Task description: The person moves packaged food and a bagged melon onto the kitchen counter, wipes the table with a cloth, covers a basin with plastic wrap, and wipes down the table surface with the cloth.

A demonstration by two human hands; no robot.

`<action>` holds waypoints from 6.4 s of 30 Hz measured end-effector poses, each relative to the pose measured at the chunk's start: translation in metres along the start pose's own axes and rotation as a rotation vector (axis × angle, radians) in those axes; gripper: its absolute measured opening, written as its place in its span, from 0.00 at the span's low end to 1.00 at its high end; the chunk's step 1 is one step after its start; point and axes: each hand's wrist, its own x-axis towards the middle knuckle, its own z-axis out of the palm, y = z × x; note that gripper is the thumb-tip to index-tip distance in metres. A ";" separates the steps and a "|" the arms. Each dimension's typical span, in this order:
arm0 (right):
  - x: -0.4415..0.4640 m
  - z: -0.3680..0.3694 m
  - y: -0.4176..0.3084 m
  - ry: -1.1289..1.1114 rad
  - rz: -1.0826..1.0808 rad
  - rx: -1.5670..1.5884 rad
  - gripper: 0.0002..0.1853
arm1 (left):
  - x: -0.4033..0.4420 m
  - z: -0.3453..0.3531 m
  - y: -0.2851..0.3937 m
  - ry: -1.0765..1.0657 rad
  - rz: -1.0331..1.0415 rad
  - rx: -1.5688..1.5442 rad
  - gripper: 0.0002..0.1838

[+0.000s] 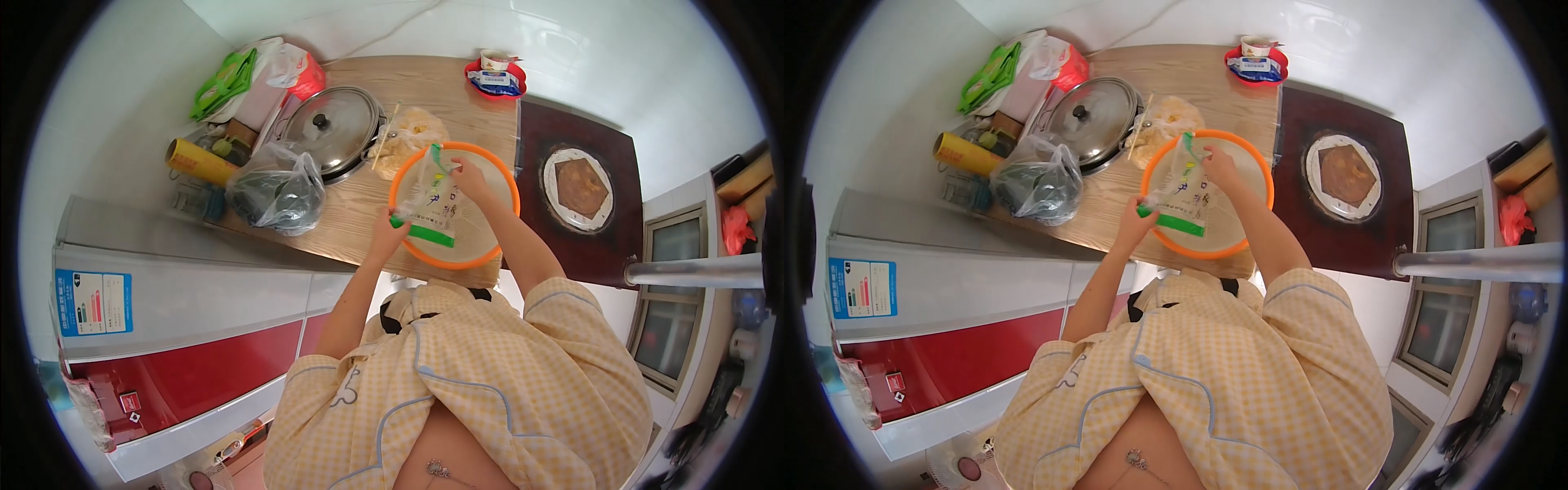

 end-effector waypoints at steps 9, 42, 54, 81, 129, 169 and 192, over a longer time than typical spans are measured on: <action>-0.037 -0.017 0.022 0.101 -0.348 -0.109 0.22 | -0.006 -0.014 0.042 0.222 0.442 0.488 0.25; -0.084 -0.003 0.029 -0.128 -0.136 -0.062 0.27 | 0.138 -0.054 -0.068 0.249 0.087 0.212 0.12; -0.113 0.021 0.023 0.083 -0.096 -0.129 0.22 | 0.200 -0.047 -0.051 0.065 0.244 0.608 0.24; -0.135 0.009 0.022 0.146 0.047 0.026 0.18 | 0.202 -0.051 -0.037 -0.172 0.188 0.802 0.12; -0.106 -0.007 -0.026 -0.040 -0.191 0.821 0.26 | 0.085 -0.010 0.127 -0.728 0.112 -0.312 0.04; -0.062 0.012 0.081 0.026 0.187 -0.251 0.28 | 0.075 0.120 0.040 -0.544 0.323 0.674 0.23; -0.055 0.012 0.048 0.350 0.106 -0.228 0.16 | 0.211 -0.031 0.002 -0.019 -0.037 -0.049 0.07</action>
